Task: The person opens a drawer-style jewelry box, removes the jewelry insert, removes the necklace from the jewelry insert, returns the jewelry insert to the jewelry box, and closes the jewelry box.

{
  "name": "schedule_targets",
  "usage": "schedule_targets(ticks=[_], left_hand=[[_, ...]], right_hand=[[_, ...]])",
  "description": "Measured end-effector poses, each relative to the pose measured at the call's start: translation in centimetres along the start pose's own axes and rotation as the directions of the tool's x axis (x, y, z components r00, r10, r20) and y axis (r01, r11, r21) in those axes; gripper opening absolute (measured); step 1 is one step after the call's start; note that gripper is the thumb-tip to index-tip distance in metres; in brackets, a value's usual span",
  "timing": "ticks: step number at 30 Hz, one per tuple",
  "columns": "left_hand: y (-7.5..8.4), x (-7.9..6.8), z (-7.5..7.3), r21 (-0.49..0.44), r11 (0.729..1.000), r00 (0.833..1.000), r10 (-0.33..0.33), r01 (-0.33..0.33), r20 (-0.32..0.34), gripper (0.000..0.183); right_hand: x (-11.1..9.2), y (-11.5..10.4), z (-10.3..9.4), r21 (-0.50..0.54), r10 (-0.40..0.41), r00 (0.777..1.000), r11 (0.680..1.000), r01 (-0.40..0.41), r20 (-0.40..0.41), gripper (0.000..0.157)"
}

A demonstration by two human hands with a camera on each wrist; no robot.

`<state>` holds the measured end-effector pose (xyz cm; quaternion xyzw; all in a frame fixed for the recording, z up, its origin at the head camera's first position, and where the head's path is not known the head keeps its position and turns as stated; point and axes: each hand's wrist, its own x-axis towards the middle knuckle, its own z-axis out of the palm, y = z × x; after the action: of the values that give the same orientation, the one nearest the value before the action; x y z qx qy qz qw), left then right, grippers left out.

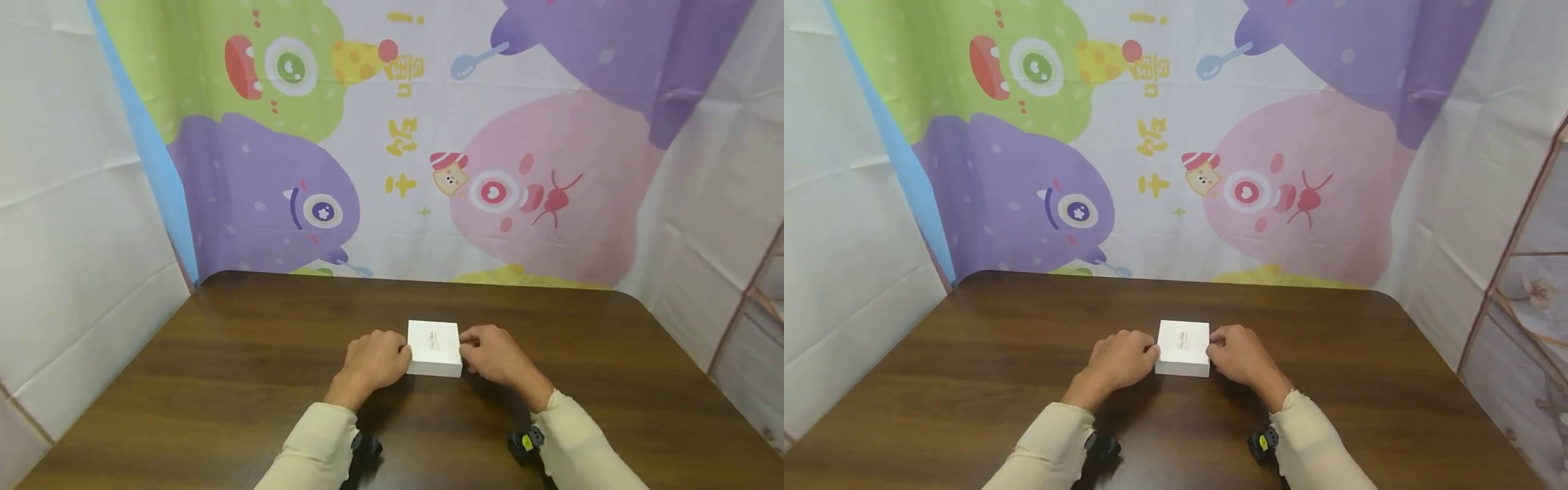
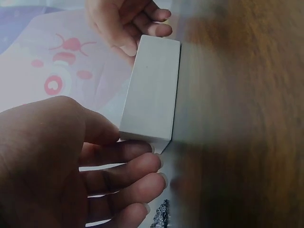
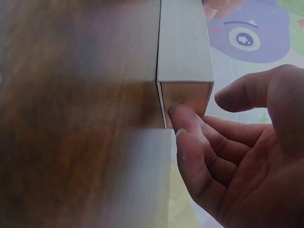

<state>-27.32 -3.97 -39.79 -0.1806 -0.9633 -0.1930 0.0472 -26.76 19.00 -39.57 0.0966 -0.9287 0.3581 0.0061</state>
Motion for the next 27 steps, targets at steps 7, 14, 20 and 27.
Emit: schedule_targets(ticks=[7, 14, 20, 27], left_hand=[[-0.2, 0.1, 0.2, -0.002, 1.000, 0.999, -0.011, 0.011, -0.034, 0.038], [-0.7, 0.1, 0.0, -0.012, 1.000, 0.994, -0.007, 0.006, -0.108, 0.028], [-1.3, 0.1, -0.2, -0.012, 1.000, 0.993, -0.017, 0.016, -0.113, 0.031], [-1.7, 0.5, 0.0, 0.011, 1.000, 0.995, -0.011, 0.012, -0.094, 0.037]], right_hand=[[0.0, 0.0, 0.0, -0.018, 0.019, 1.000, 1.000, -0.019, -0.007, 0.026], [0.2, 0.0, 0.0, -0.018, 0.028, 1.000, 0.999, -0.029, -0.012, 0.026], [0.6, 0.4, -0.2, -0.018, 0.032, 0.999, 0.999, -0.032, 0.006, 0.025], [0.4, 1.0, -0.4, 0.029, 0.050, 0.998, 0.998, -0.051, 0.026, 0.023]])
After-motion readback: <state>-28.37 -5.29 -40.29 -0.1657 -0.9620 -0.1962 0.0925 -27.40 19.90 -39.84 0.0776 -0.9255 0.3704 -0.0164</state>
